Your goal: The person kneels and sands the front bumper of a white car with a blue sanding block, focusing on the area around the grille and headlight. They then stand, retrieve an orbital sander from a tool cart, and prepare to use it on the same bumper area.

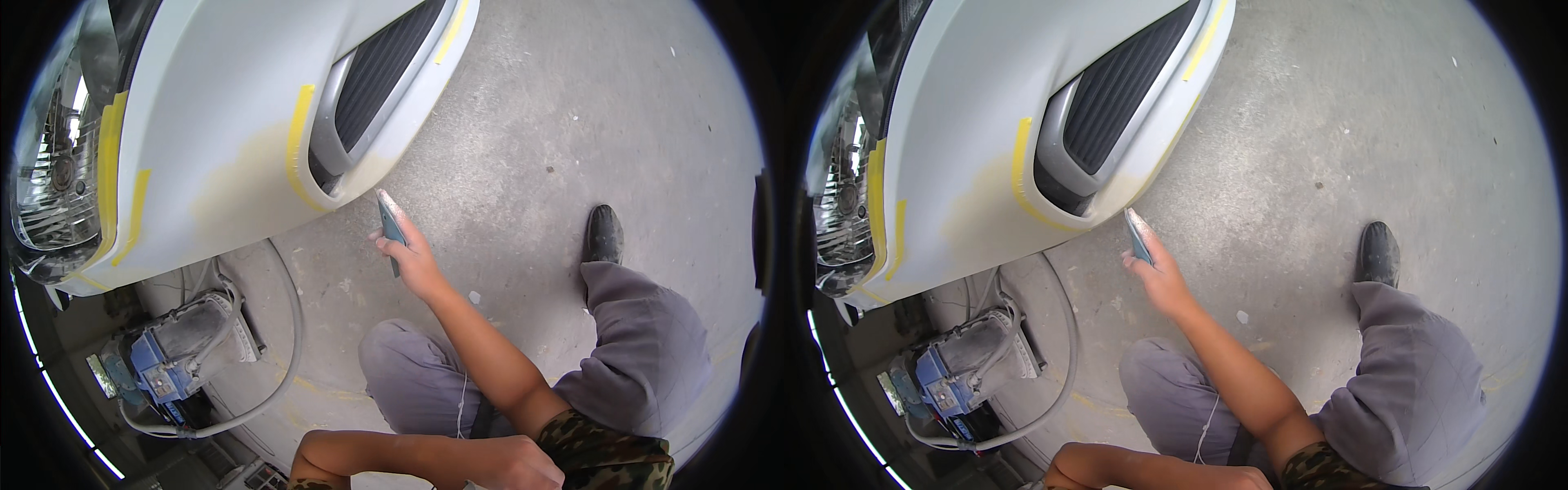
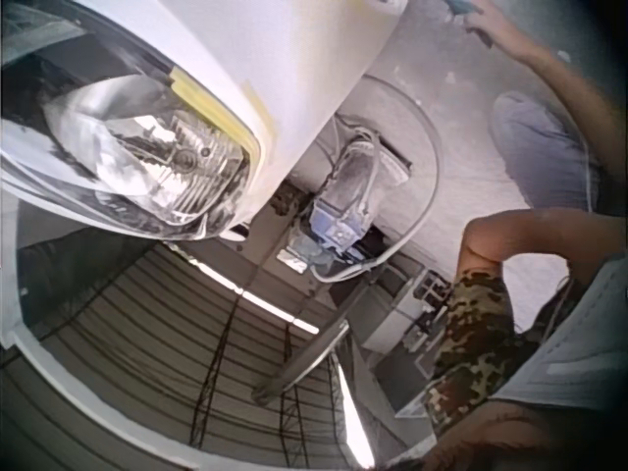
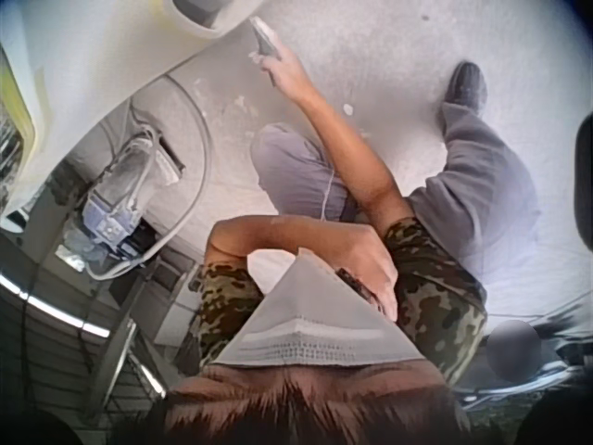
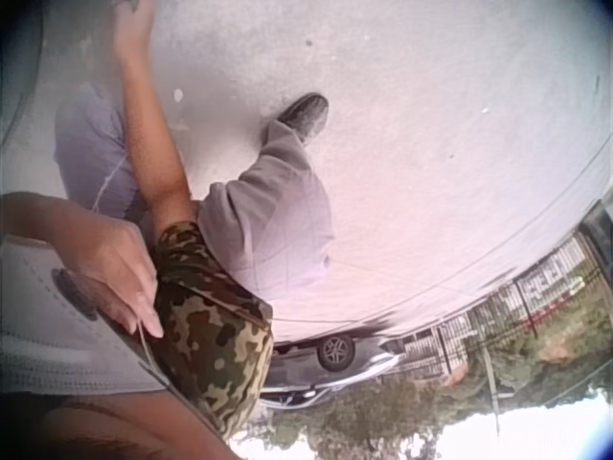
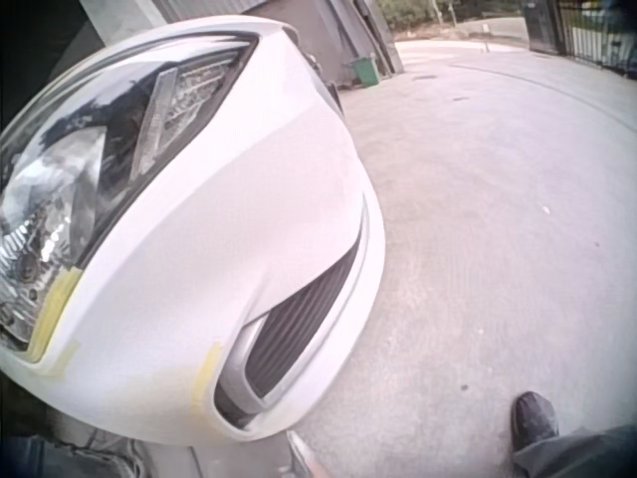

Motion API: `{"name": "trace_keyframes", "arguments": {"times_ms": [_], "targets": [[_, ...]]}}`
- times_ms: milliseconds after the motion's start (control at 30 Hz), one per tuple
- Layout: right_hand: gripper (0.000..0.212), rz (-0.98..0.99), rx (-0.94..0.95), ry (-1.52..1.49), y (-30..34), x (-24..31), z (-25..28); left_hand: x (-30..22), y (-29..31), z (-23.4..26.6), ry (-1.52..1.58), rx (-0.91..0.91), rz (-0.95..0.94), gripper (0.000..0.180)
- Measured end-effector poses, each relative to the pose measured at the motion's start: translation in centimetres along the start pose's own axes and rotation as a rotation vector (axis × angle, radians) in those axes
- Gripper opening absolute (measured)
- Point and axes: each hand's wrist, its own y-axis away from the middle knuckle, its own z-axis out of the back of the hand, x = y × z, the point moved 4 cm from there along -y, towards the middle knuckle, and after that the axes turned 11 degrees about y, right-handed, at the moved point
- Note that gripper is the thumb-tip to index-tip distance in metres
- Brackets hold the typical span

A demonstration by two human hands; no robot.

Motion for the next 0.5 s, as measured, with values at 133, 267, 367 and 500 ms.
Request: {"name": "trace_keyframes", "arguments": {"times_ms": [133,267,367,500], "targets": [[0.073,-0.008,-0.016,0.001,0.0,0.0,0.6,0.6,1.2,-0.1,-0.055,-0.060,-0.102,0.025],[0.071,-0.015,-0.037,-0.041,0.1,0.2,1.3,2.2,2.8,0.7,-0.135,-0.087,0.119,0.030],[0.071,-0.018,-0.026,0.014,0.0,0.6,1.6,1.7,2.6,1.6,-0.422,-0.268,-0.225,0.029],[0.072,-0.007,-0.039,-0.006,0.0,1.3,2.0,1.4,1.9,1.5,-0.667,-0.189,-0.160,0.039]]}}
